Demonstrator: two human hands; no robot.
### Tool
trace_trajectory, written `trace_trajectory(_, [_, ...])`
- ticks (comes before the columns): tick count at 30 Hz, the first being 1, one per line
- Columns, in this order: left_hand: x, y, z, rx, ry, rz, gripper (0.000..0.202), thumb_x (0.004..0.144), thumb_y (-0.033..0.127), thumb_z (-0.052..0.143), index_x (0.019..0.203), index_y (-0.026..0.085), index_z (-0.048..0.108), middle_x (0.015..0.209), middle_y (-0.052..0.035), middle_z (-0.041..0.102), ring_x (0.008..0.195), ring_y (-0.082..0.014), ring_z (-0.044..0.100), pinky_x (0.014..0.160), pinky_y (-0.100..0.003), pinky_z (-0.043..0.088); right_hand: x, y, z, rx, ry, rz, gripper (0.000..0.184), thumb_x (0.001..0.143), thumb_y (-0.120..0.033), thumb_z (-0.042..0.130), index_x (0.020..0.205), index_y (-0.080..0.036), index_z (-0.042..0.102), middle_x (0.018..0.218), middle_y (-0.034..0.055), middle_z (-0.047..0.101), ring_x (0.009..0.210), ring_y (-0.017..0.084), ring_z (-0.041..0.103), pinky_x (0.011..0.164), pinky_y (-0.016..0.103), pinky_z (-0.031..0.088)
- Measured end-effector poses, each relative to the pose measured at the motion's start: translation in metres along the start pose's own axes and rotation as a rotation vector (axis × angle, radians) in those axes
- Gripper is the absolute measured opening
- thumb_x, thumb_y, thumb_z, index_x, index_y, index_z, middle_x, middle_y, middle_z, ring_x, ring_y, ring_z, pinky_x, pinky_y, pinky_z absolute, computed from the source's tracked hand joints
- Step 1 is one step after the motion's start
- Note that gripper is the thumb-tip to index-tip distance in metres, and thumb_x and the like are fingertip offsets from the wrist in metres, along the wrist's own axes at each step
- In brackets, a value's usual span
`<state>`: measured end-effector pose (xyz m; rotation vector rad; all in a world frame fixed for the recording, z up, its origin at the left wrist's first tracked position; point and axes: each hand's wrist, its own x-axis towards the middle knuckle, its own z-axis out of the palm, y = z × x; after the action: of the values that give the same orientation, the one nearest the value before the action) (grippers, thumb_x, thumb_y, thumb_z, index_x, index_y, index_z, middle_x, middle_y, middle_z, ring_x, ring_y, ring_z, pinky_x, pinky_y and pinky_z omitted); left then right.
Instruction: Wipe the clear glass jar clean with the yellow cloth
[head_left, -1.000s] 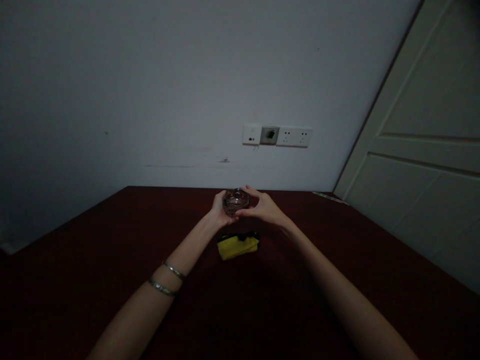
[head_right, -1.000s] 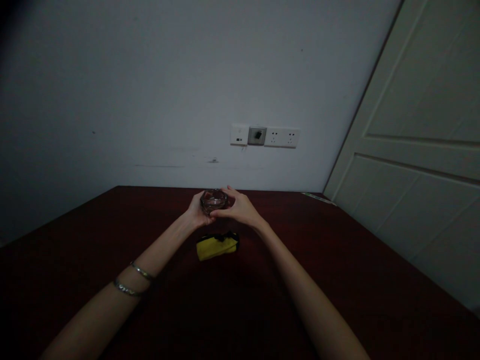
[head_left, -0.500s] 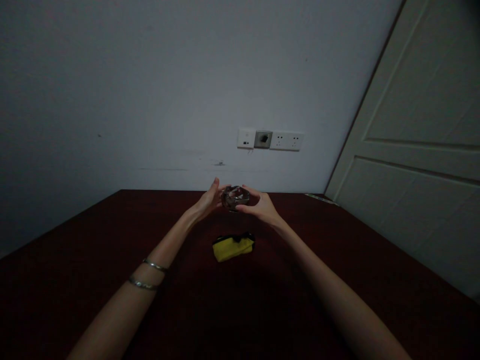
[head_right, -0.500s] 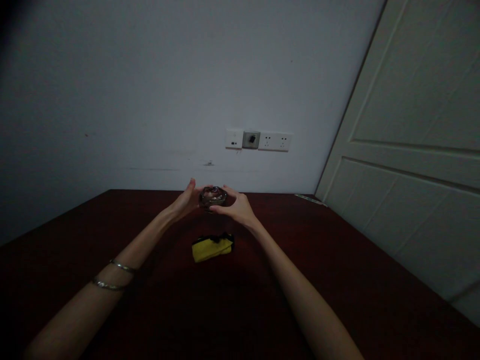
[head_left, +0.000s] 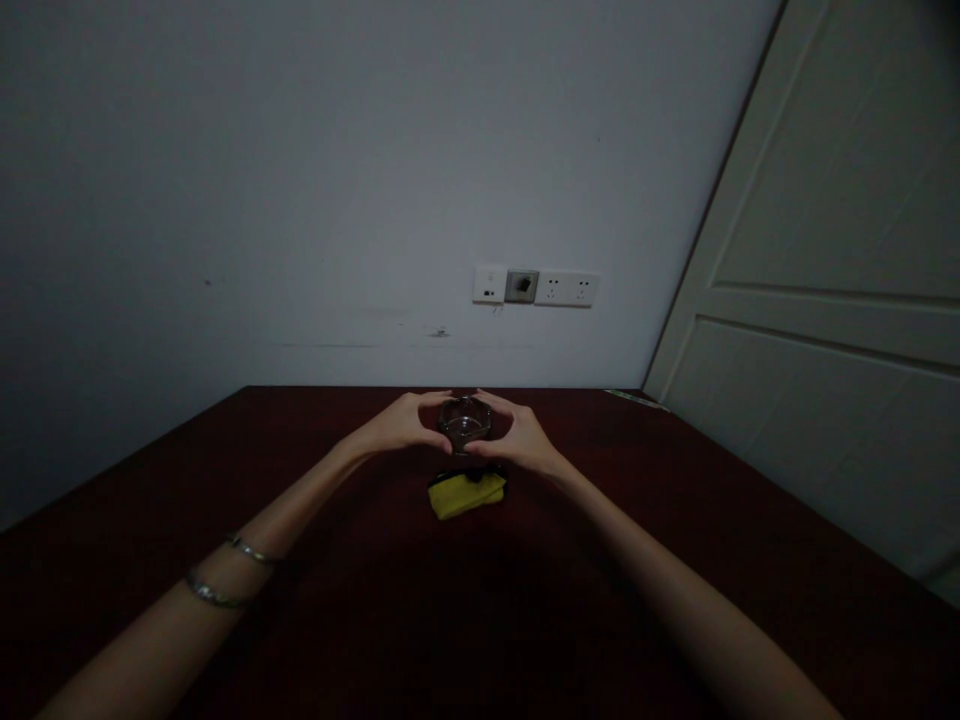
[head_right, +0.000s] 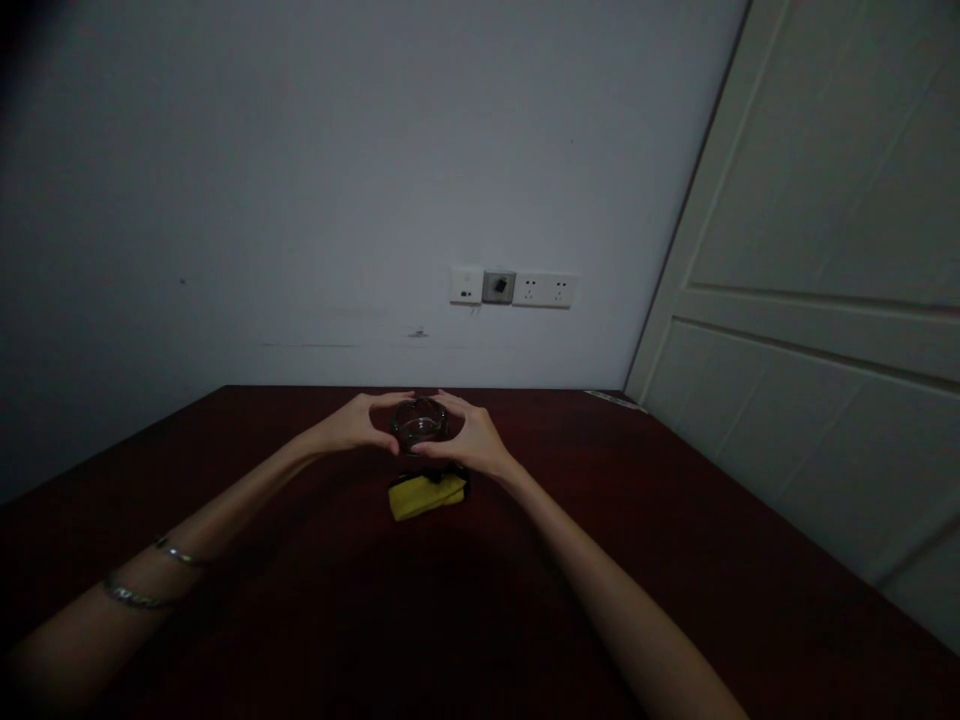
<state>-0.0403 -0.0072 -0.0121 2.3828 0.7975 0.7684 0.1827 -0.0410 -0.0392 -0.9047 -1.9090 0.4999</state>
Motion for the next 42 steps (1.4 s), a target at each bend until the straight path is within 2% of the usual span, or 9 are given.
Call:
trace_trajectory(4, [0.001, 0.003, 0.009, 0.05, 0.013, -0.04, 0.071, 0.054, 0.039, 0.082, 0.12, 0.023, 0.062, 0.141, -0.0105, 0.047, 0.132, -0.028, 0.041, 0.11, -0.047, 0.027, -0.009, -0.001, -0.01, 0.018, -0.033, 0.005, 0.074, 0.053, -0.041, 0.083, 0.121, -0.017, 0.061, 0.132, 0.0131, 0.057, 0.128, 0.028, 0.047, 0.11, 0.047, 0.032])
trace_trajectory(8, [0.015, 0.014, 0.031, 0.052, 0.027, -0.031, 0.072, 0.053, 0.041, 0.082, 0.12, 0.024, 0.062, 0.144, -0.0111, 0.042, 0.133, -0.0275, 0.039, 0.111, -0.045, 0.026, -0.022, 0.007, -0.036, 0.004, -0.055, 0.038, 0.079, 0.053, -0.041, 0.083, 0.123, -0.017, 0.059, 0.136, 0.0138, 0.053, 0.13, 0.028, 0.045, 0.111, 0.048, 0.029])
trace_trajectory(16, [0.075, 0.045, 0.103, -0.025, 0.075, 0.023, 0.07, 0.052, 0.044, 0.082, 0.117, 0.023, 0.064, 0.14, -0.0142, 0.047, 0.131, -0.029, 0.042, 0.109, -0.042, 0.03, -0.053, 0.045, -0.12, -0.011, -0.102, 0.152, 0.081, 0.052, -0.035, 0.084, 0.127, -0.022, 0.055, 0.132, 0.0094, 0.057, 0.124, 0.028, 0.051, 0.11, 0.05, 0.032])
trace_trajectory(20, [0.111, 0.054, 0.138, -0.03, 0.04, 0.097, 0.067, 0.054, 0.05, 0.08, 0.113, 0.021, 0.067, 0.138, -0.0141, 0.05, 0.132, -0.0289, 0.041, 0.109, -0.042, 0.031, -0.07, 0.061, -0.164, -0.029, -0.12, 0.193, 0.081, 0.054, -0.034, 0.083, 0.128, -0.022, 0.054, 0.132, 0.0084, 0.057, 0.124, 0.028, 0.051, 0.109, 0.051, 0.034])
trace_trajectory(26, [0.151, 0.062, 0.174, -0.065, 0.025, 0.141, 0.069, 0.054, 0.049, 0.081, 0.114, 0.019, 0.067, 0.133, -0.0147, 0.054, 0.133, -0.0292, 0.039, 0.108, -0.041, 0.033, -0.084, 0.08, -0.209, -0.106, -0.161, 0.287, 0.082, 0.055, -0.034, 0.083, 0.13, -0.02, 0.052, 0.132, 0.0099, 0.057, 0.123, 0.03, 0.052, 0.108, 0.051, 0.035])
trace_trajectory(32, [0.167, 0.055, 0.201, -0.057, -0.022, 0.097, 0.07, 0.053, 0.052, 0.08, 0.114, 0.021, 0.067, 0.134, -0.0122, 0.054, 0.134, -0.0306, 0.037, 0.109, -0.041, 0.032, -0.095, 0.1, -0.223, -0.109, -0.216, 0.335, 0.082, 0.057, -0.036, 0.082, 0.13, -0.018, 0.052, 0.131, 0.0116, 0.058, 0.122, 0.029, 0.053, 0.109, 0.05, 0.034])
trace_trajectory(37, [0.166, 0.036, 0.222, -0.078, -0.045, 0.08, 0.073, 0.052, 0.058, 0.079, 0.114, 0.021, 0.067, 0.13, -0.0144, 0.057, 0.134, -0.0297, 0.038, 0.108, -0.041, 0.033, -0.106, 0.118, -0.217, -0.104, -0.26, 0.369, 0.081, 0.056, -0.04, 0.081, 0.13, -0.019, 0.053, 0.131, 0.0108, 0.058, 0.123, 0.03, 0.052, 0.11, 0.051, 0.03])
trace_trajectory(42, [0.161, 0.023, 0.233, -0.055, -0.067, 0.044, 0.076, 0.052, 0.062, 0.076, 0.115, 0.022, 0.066, 0.136, -0.0147, 0.052, 0.134, -0.0299, 0.038, 0.108, -0.041, 0.033, -0.113, 0.137, -0.21, -0.134, -0.299, 0.392, 0.082, 0.057, -0.043, 0.08, 0.13, -0.02, 0.053, 0.136, 0.01, 0.053, 0.13, 0.031, 0.044, 0.113, 0.05, 0.024])
